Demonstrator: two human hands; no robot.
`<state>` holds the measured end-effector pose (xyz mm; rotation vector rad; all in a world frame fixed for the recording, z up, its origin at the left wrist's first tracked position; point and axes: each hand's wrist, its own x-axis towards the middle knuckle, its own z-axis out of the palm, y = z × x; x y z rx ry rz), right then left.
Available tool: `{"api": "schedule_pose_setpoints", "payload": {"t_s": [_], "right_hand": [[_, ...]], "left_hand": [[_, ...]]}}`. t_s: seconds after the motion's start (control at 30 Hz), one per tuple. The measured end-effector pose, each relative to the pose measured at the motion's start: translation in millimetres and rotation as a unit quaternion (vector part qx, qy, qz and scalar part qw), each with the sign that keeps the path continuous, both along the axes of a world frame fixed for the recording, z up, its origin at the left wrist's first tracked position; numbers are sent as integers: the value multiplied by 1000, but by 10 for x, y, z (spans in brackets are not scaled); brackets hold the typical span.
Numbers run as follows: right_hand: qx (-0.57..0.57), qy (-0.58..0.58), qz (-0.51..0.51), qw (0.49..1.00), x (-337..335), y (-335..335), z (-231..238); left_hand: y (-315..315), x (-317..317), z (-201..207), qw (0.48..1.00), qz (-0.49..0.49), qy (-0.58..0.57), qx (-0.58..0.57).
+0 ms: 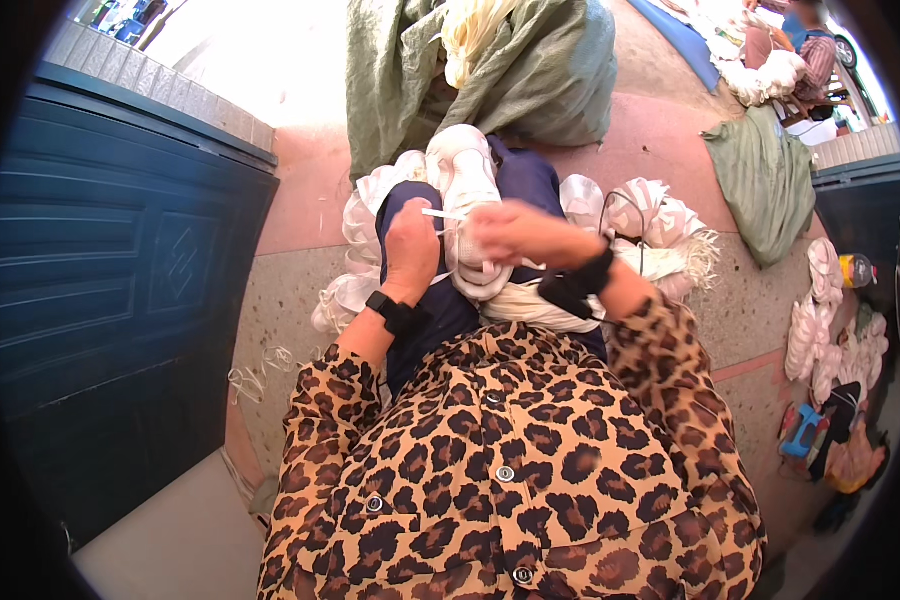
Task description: Lacing shoes together and organizing them.
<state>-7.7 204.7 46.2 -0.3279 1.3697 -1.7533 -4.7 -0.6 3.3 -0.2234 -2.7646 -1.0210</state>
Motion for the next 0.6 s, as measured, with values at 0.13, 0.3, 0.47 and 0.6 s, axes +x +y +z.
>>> {"api": "schedule_pose_setpoints", "payload": {"t_s": [0.13, 0.3, 0.47, 0.6], "right_hand": [[-232, 91, -203, 947, -21, 729, 985], [-341, 147, -176, 912, 44, 720, 1303], [-338, 177, -210, 900, -5, 562, 1389], [-151, 177, -167, 958, -1, 363, 1522]], "left_hand": [[54, 20, -8, 993, -88, 76, -30], [87, -196, 180, 990, -133, -6, -54], [198, -482, 603, 900, -249, -323, 151], [412, -458, 918, 813, -384, -368, 236]]}}
